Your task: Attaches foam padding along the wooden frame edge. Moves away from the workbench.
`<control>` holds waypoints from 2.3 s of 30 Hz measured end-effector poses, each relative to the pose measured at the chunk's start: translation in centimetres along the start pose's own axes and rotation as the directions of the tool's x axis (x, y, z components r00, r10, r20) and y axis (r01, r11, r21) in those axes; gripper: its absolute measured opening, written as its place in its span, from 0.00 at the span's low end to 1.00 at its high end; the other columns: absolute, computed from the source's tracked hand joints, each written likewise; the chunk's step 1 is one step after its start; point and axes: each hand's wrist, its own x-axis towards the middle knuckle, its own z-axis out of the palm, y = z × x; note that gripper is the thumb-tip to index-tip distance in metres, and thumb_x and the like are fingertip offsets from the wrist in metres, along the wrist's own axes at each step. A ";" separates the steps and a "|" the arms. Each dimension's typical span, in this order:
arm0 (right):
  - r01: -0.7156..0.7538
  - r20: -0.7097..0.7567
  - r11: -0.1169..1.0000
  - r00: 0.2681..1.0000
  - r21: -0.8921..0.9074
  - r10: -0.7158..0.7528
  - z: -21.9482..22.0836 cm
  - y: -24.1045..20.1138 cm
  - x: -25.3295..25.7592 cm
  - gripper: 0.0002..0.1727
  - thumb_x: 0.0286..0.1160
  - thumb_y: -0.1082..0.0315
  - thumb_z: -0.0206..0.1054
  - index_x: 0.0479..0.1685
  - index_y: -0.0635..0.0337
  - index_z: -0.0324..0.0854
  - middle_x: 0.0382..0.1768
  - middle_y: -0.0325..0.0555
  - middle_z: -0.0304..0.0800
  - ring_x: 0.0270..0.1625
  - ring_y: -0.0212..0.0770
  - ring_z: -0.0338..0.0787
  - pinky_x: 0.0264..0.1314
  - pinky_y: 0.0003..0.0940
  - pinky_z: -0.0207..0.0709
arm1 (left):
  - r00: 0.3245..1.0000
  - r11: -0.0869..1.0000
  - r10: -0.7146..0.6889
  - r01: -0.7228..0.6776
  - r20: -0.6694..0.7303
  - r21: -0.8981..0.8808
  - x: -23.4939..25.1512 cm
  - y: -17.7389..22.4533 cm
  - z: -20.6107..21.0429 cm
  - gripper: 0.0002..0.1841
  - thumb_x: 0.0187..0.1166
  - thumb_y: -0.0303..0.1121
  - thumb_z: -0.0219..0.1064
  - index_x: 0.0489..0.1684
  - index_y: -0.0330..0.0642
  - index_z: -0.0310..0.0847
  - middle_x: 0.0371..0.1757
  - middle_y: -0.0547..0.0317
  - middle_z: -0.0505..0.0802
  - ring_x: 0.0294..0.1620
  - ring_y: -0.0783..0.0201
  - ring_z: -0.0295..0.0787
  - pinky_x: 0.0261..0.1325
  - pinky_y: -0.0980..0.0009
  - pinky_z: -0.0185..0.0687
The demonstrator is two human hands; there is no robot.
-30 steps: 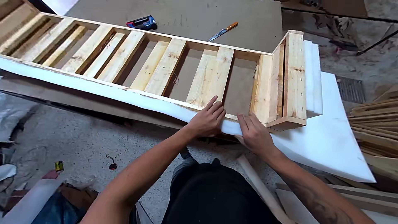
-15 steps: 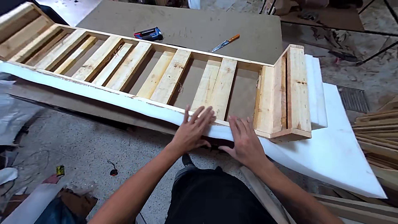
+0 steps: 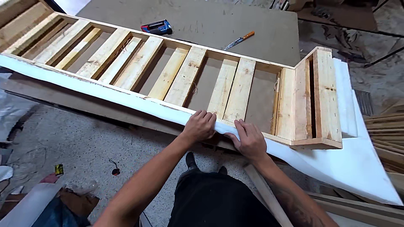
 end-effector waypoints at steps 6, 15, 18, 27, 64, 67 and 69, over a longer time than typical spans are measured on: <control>-0.145 0.193 0.985 0.968 -0.093 0.161 -4.1 0.9 -2.9 0.67 0.54 0.18 0.69 0.87 0.65 0.64 0.73 0.62 0.81 0.76 0.61 0.80 0.87 0.60 0.63 | 0.981 0.991 -0.071 0.091 0.183 -0.100 -0.7 1.5 -1.1 0.61 0.60 0.87 0.53 0.83 0.40 0.71 0.75 0.50 0.86 0.78 0.49 0.79 0.90 0.34 0.49; -0.085 0.146 0.962 0.981 -0.258 0.126 -1.1 2.2 -2.4 0.31 0.55 0.49 0.72 0.55 0.63 0.84 0.41 0.57 0.87 0.47 0.60 0.87 0.51 0.56 0.78 | 0.987 0.991 -0.110 0.099 -0.122 -0.092 1.0 2.2 2.0 0.34 0.71 0.70 0.60 0.35 0.42 0.87 0.31 0.56 0.89 0.36 0.55 0.88 0.51 0.55 0.81; -0.161 0.258 0.975 0.946 -0.153 0.197 -2.6 1.0 -1.5 0.38 0.53 0.41 0.79 0.58 0.63 0.83 0.46 0.55 0.85 0.52 0.58 0.86 0.57 0.55 0.78 | 0.992 0.988 -0.112 0.105 -0.058 -0.111 0.9 2.3 1.2 0.35 0.72 0.70 0.60 0.35 0.41 0.87 0.32 0.56 0.89 0.37 0.55 0.87 0.50 0.56 0.80; -0.220 0.266 0.958 0.927 -0.186 0.265 -3.0 -1.6 -1.1 0.43 0.74 0.31 0.61 0.74 0.61 0.77 0.64 0.60 0.85 0.68 0.61 0.83 0.73 0.62 0.73 | 0.988 0.956 -0.131 0.148 0.082 -0.254 -1.4 1.3 -1.9 0.50 0.71 0.78 0.56 0.80 0.42 0.75 0.76 0.51 0.84 0.82 0.49 0.75 0.92 0.31 0.40; -0.145 0.228 0.953 0.970 0.267 0.084 1.4 -7.3 6.0 0.43 0.69 0.40 0.67 0.75 0.67 0.76 0.71 0.65 0.81 0.83 0.69 0.69 0.87 0.78 0.42 | 0.996 0.963 -0.066 0.080 0.062 -0.258 -4.3 -5.9 -4.3 0.39 0.79 0.68 0.58 0.76 0.45 0.80 0.76 0.57 0.86 0.83 0.60 0.75 0.96 0.45 0.43; -0.131 0.182 0.947 0.980 0.292 0.079 2.5 -12.7 8.8 0.55 0.62 0.34 0.76 0.84 0.68 0.67 0.78 0.68 0.75 0.84 0.69 0.69 0.88 0.77 0.48 | 0.960 0.943 -0.277 0.280 0.043 -0.182 -9.7 -11.4 -8.0 0.49 0.70 0.73 0.64 0.89 0.49 0.67 0.91 0.58 0.70 0.95 0.59 0.54 0.95 0.35 0.36; -0.131 0.141 0.955 0.985 0.265 0.096 5.5 -16.2 10.6 0.57 0.61 0.33 0.77 0.84 0.69 0.67 0.77 0.69 0.76 0.81 0.67 0.74 0.87 0.74 0.53 | 0.941 0.936 -0.332 0.337 0.060 -0.104 -11.5 -16.1 -8.7 0.57 0.61 0.79 0.67 0.88 0.44 0.67 0.89 0.51 0.72 0.93 0.51 0.57 0.92 0.29 0.34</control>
